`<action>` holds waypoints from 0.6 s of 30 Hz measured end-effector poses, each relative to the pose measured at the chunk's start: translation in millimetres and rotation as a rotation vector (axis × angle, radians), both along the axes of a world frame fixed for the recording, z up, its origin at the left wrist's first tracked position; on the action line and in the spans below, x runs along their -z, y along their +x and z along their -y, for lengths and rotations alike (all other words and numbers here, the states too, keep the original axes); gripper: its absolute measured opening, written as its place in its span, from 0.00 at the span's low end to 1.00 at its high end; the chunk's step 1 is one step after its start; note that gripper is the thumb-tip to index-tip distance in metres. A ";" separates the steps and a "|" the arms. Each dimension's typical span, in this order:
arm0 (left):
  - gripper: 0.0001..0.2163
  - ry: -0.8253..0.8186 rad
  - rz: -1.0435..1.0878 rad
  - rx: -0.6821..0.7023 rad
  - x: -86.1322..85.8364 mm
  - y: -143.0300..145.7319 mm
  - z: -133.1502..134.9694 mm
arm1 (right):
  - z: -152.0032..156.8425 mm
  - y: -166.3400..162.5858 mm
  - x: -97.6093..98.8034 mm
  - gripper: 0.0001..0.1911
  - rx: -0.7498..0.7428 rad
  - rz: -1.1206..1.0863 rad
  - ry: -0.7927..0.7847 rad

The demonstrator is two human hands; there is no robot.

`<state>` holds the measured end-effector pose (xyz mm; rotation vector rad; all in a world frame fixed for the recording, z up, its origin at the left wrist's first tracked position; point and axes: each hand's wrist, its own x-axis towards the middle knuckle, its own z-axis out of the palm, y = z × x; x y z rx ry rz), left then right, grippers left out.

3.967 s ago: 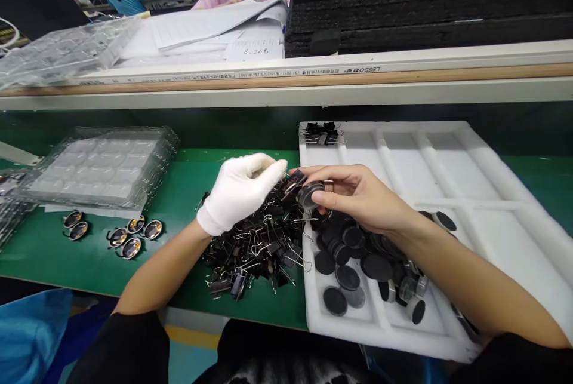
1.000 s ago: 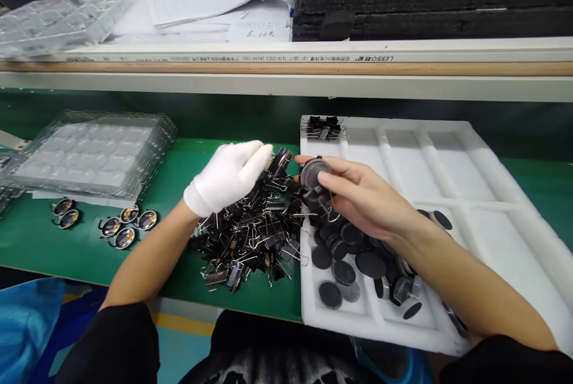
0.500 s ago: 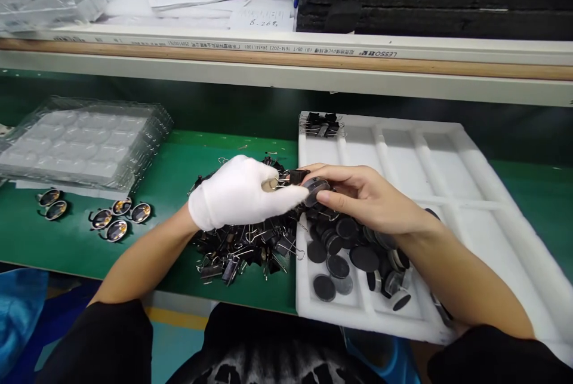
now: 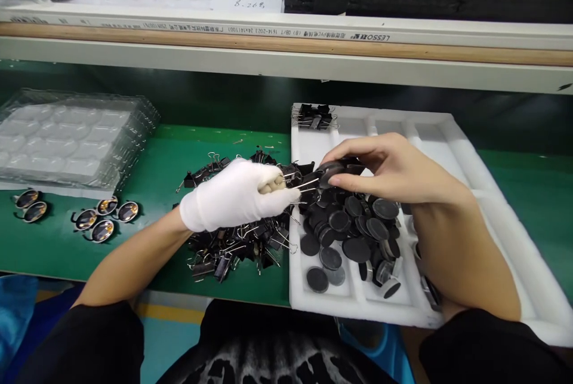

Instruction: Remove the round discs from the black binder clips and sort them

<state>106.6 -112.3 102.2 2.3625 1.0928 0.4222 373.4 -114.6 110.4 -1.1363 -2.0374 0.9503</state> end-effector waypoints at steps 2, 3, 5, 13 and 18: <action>0.19 0.023 0.004 0.029 3.1 2.4 1.1 | -0.1 0.6 0.7 0.13 -0.040 0.029 -0.011; 0.19 0.029 0.003 0.043 3.8 3.3 1.3 | 0.1 0.6 0.8 0.13 -0.049 0.037 -0.012; 0.19 0.024 -0.009 0.053 3.7 4.2 0.8 | 0.5 0.6 0.5 0.12 -0.047 0.040 -0.003; 0.25 -0.448 0.145 -0.057 -0.8 1.8 -8.1 | 5.3 -6.3 8.0 0.09 0.041 0.130 0.283; 0.19 -0.456 0.290 -0.154 -7.6 -0.6 -8.2 | 8.0 -14.7 13.0 0.16 0.084 0.168 0.460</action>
